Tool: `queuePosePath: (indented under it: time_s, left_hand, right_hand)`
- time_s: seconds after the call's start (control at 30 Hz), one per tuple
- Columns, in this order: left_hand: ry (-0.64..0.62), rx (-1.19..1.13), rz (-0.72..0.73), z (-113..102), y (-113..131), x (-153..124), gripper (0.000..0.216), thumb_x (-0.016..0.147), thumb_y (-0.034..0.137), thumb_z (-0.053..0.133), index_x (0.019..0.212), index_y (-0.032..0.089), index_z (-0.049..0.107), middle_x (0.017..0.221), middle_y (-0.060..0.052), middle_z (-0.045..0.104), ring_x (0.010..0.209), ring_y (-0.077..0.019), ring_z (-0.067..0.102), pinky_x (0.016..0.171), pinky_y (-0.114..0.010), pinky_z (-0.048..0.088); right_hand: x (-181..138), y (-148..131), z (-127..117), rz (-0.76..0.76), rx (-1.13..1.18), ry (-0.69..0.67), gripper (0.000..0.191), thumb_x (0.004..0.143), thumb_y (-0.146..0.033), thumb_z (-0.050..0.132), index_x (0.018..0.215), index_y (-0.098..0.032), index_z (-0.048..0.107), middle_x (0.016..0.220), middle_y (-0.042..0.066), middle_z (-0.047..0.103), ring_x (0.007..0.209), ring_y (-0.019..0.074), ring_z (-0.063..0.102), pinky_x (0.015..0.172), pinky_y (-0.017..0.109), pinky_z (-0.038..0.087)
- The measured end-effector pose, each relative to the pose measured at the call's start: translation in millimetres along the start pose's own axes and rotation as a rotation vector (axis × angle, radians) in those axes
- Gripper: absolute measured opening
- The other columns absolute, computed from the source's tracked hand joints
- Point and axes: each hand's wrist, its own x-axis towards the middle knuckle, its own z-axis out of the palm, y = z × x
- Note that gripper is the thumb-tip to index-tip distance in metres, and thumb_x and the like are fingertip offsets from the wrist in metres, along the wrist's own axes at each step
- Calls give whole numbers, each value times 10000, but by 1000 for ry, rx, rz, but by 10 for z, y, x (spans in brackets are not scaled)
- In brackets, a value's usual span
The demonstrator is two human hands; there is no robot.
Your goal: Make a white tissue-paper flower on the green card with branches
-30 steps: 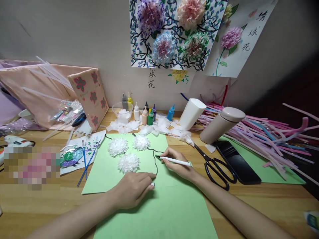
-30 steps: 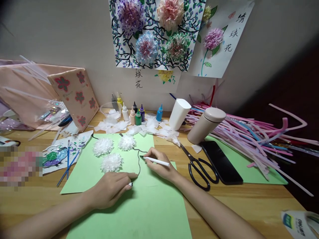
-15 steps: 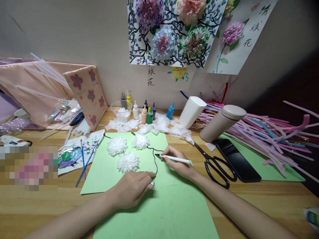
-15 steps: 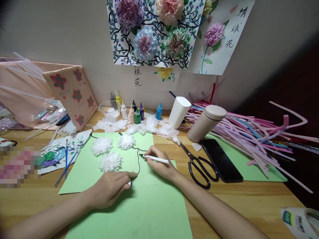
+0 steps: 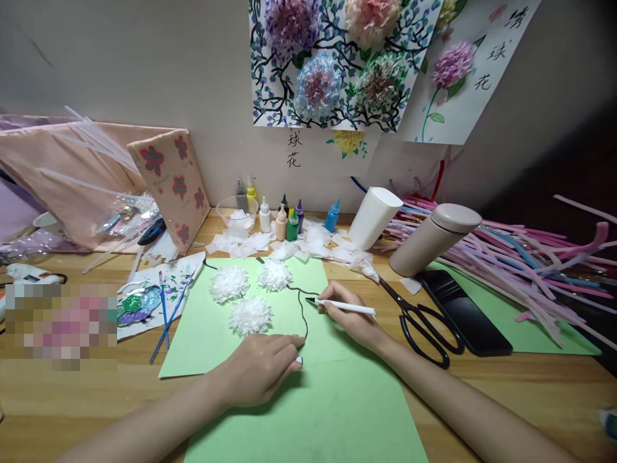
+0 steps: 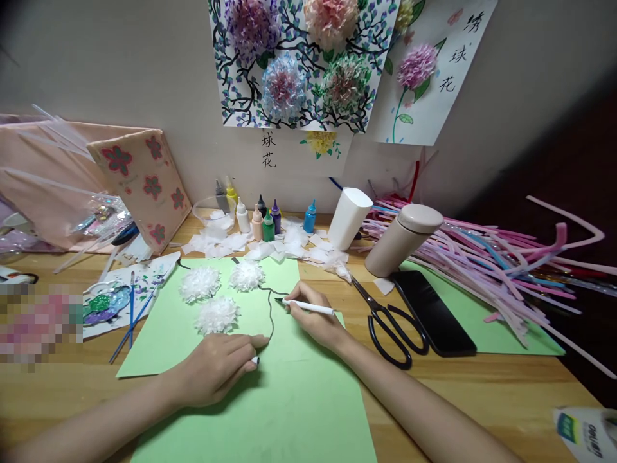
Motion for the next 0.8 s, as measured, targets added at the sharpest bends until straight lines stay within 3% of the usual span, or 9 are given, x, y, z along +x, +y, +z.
queuePosePath:
  time_s: [0.2,0.47,0.63,0.7,0.8]
  left_hand:
    - [-12,-10,0,2,-1,-4,155,925,223,350,913,167,494,1042,-81,666,838,-155,649,661,-254,526]
    - [39,-21,-23,39,-16,3,149,932,250,372,892,169,491,1011,-57,675,804,-141,657,654,-256,530]
    - [237,7,-51,22,-20,15,117,917,254,434,910,173,519,997,-43,682,778,-118,652,633,-210,487]
    - [334,25,-115,11,-20,15,97,905,238,461,920,177,535,952,-32,686,790,-115,643,649,-204,470]
    - [378,40,-221,2,-21,13,85,893,232,484,897,181,552,838,-11,674,729,-106,617,627,-201,441]
  right_hand:
    - [-5,-15,-4,-22,-52,-45,75,835,-217,524,877,-177,571,843,40,648,767,178,580,667,272,423]
    - [-11,-23,-2,-32,-20,-42,121,867,-272,509,938,-185,554,870,37,614,780,170,559,674,271,418]
    - [-32,-39,-20,-52,156,-175,158,873,-340,528,926,-191,526,861,35,588,764,161,547,668,273,423]
    - [-59,-47,-14,-71,236,-203,188,861,-372,545,923,-195,537,865,40,582,774,168,547,680,285,430]
    - [-117,-65,20,-108,347,-262,211,844,-405,561,904,-203,553,886,50,578,820,186,556,716,311,442]
